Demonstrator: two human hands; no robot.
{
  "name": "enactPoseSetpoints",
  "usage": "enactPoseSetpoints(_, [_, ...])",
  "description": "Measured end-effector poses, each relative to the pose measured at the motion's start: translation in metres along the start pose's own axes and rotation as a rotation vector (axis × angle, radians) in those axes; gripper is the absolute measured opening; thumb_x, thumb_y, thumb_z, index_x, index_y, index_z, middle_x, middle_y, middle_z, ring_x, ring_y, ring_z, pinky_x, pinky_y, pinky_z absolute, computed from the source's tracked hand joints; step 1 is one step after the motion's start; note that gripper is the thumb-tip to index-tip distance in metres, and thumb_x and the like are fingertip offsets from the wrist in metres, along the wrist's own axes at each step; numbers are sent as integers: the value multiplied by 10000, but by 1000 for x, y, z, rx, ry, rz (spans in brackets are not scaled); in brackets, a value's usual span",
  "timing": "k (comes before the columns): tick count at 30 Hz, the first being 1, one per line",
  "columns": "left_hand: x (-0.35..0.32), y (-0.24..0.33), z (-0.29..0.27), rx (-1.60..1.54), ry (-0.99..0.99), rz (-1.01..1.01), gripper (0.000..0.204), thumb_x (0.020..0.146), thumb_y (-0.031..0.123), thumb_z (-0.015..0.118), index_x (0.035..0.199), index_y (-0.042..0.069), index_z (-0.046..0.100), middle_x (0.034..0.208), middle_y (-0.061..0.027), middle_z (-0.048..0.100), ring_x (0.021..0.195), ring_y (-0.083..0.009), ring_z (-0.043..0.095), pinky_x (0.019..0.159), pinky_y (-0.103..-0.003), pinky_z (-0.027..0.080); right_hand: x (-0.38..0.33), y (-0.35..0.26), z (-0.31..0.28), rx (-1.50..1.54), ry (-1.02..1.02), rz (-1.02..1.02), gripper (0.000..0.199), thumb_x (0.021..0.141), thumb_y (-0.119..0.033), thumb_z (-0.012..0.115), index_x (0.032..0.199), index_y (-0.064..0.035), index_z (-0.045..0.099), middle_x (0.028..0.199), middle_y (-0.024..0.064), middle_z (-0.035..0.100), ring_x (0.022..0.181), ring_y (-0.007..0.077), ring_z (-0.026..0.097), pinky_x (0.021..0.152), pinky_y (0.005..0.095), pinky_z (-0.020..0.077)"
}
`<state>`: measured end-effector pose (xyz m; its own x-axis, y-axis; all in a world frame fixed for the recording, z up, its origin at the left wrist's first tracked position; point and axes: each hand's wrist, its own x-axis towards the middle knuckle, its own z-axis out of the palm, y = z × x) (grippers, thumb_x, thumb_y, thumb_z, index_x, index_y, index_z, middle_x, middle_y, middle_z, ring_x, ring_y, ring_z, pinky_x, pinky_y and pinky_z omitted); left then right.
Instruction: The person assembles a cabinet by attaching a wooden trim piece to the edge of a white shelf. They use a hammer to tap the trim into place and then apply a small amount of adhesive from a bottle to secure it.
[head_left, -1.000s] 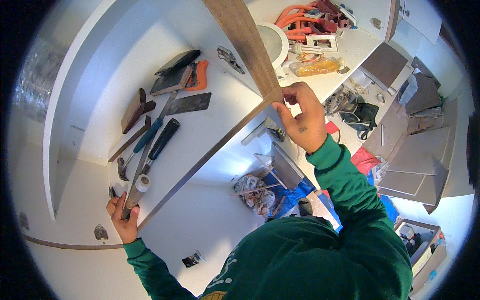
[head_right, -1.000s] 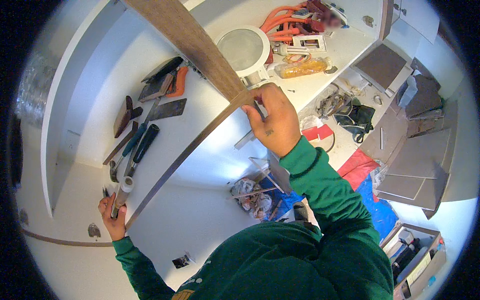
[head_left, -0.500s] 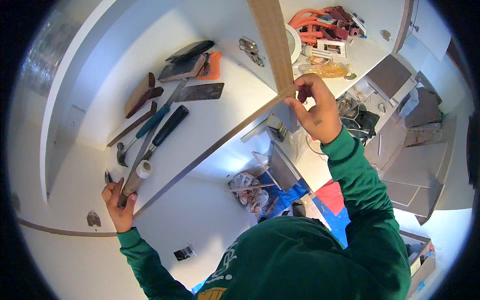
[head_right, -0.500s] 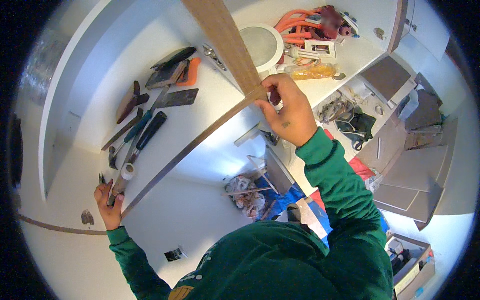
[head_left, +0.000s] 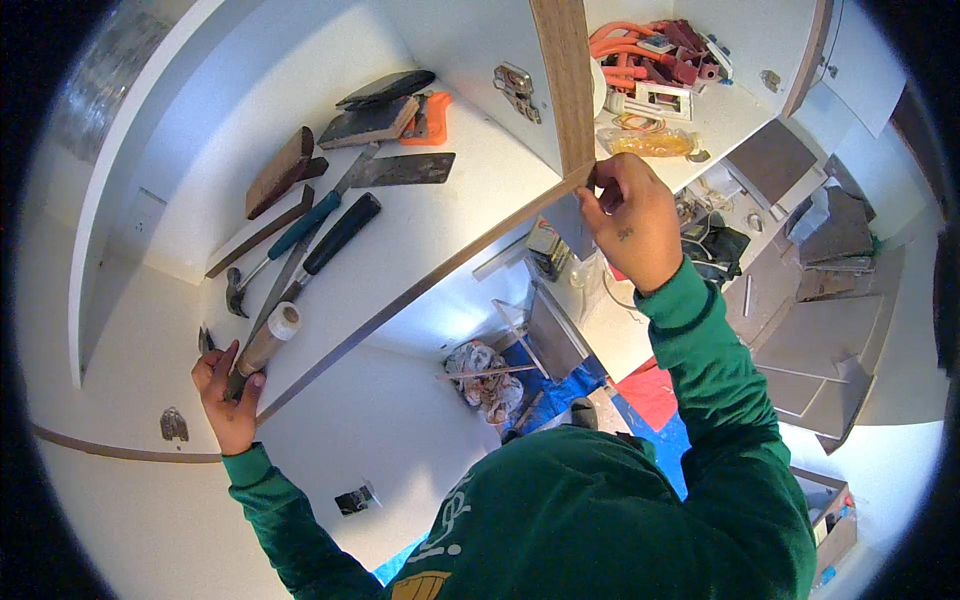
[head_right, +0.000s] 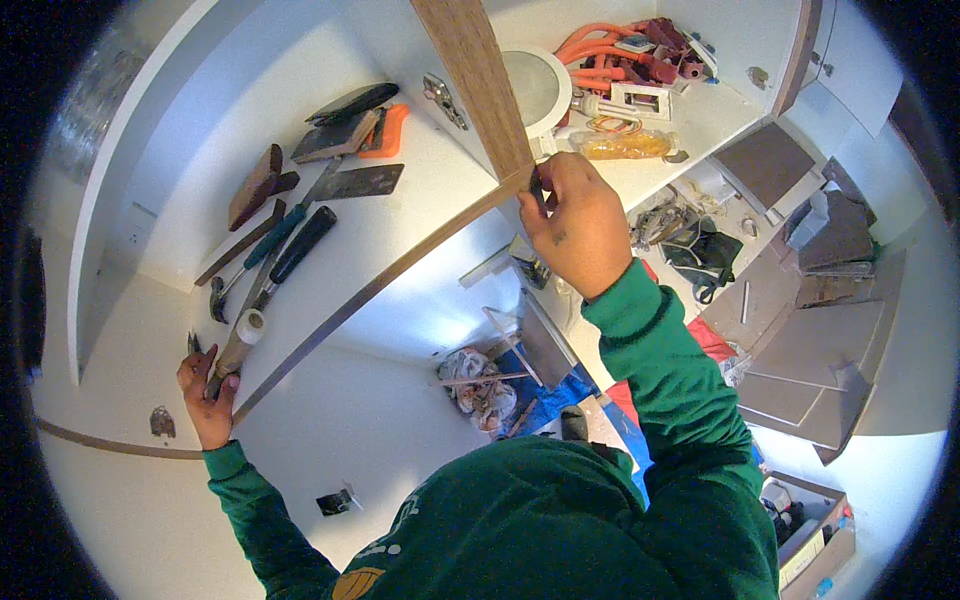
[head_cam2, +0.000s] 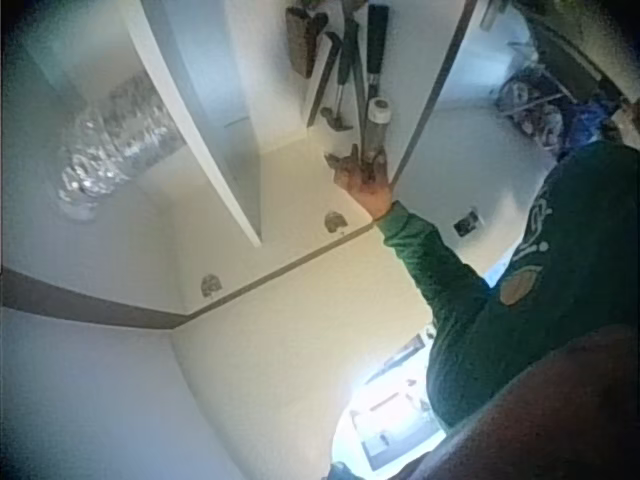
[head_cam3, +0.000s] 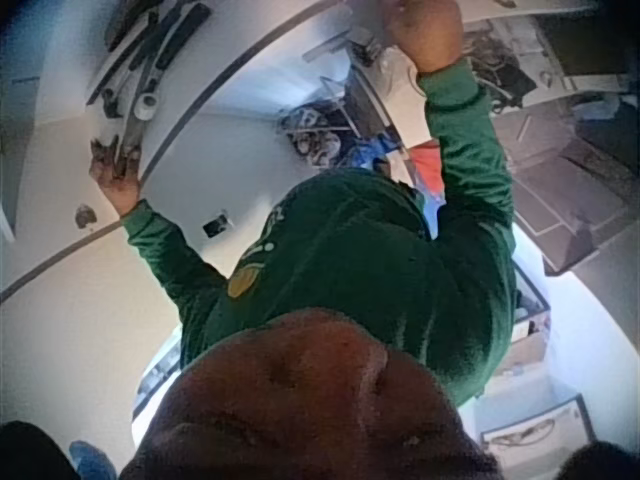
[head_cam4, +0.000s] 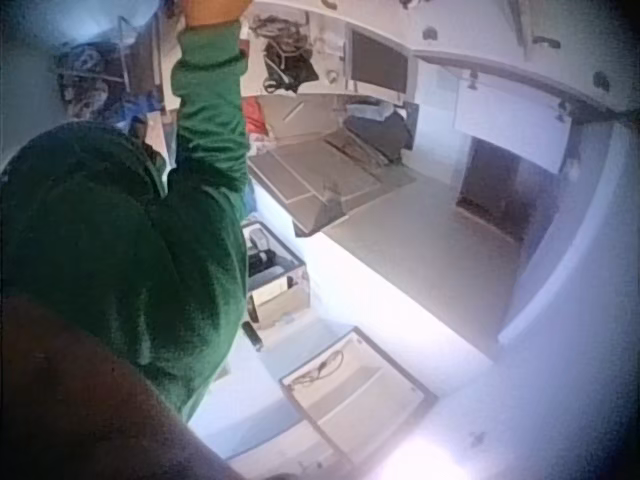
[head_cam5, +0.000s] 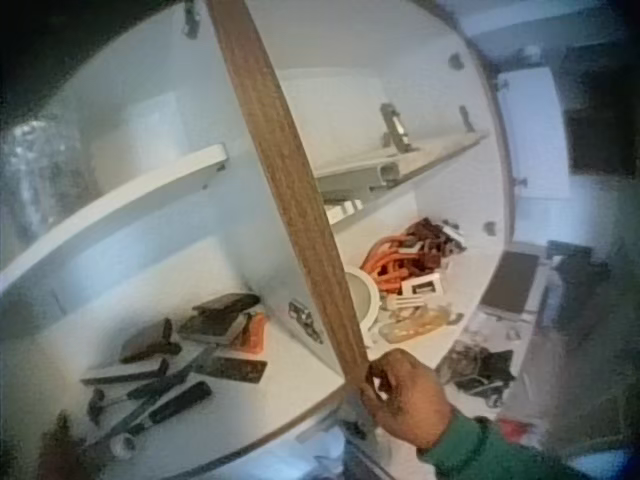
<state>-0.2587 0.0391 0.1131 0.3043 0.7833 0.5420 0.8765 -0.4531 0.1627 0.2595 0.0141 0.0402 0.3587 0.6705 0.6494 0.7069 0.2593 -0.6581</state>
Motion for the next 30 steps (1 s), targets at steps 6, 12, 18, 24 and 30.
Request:
enactPoseSetpoints(6, [-1, 3, -2, 8, 20, 8, 551, 681, 71, 772, 1221, 22, 673, 1101, -111, 534, 1059, -271, 474, 965, -359, 386, 3, -3, 0, -15, 1, 38, 225, 747, -65, 736, 878, 12, 570, 831, 184, 614, 722, 352, 632, 647, 421, 513])
enactPoseSetpoints(12, [1, 3, -2, 22, 12, 8, 548, 675, 67, 772, 1214, 21, 678, 1080, -109, 540, 1056, -276, 478, 965, -363, 387, 1, 1, 2, 9, 10, 25, 211, 775, -69, 729, 879, 12, 564, 801, 164, 601, 643, 284, 621, 583, 376, 498])
enactPoseSetpoints(18, [-1, 4, -4, 6, 19, -7, 563, 663, 70, 771, 1216, 19, 677, 1094, -115, 533, 1061, -275, 483, 952, -370, 401, -1, 3, 4, 13, 12, -6, 218, 786, -63, 733, 896, 13, 562, 799, 145, 596, 624, 262, 603, 576, 360, 492])
enactPoseSetpoints(24, [-1, 3, -4, 17, 11, -17, 559, 674, 103, 775, 1217, 17, 675, 1106, -117, 527, 1063, -278, 486, 944, -374, 410, 2, 0, 1, 160, 76, -104, 286, 793, 16, 712, 1042, 6, 569, 948, 135, 587, 773, 236, 608, 664, 324, 517])
enactPoseSetpoints(30, [-1, 0, -1, 10, 9, -10, 556, 673, 75, 776, 1214, 4, 670, 1110, -122, 515, 1061, -286, 487, 938, -375, 417, 9, 15, -2, 269, -16, -168, 349, 766, 7, 746, 1074, -3, 584, 995, 138, 591, 879, 263, 617, 752, 337, 526])
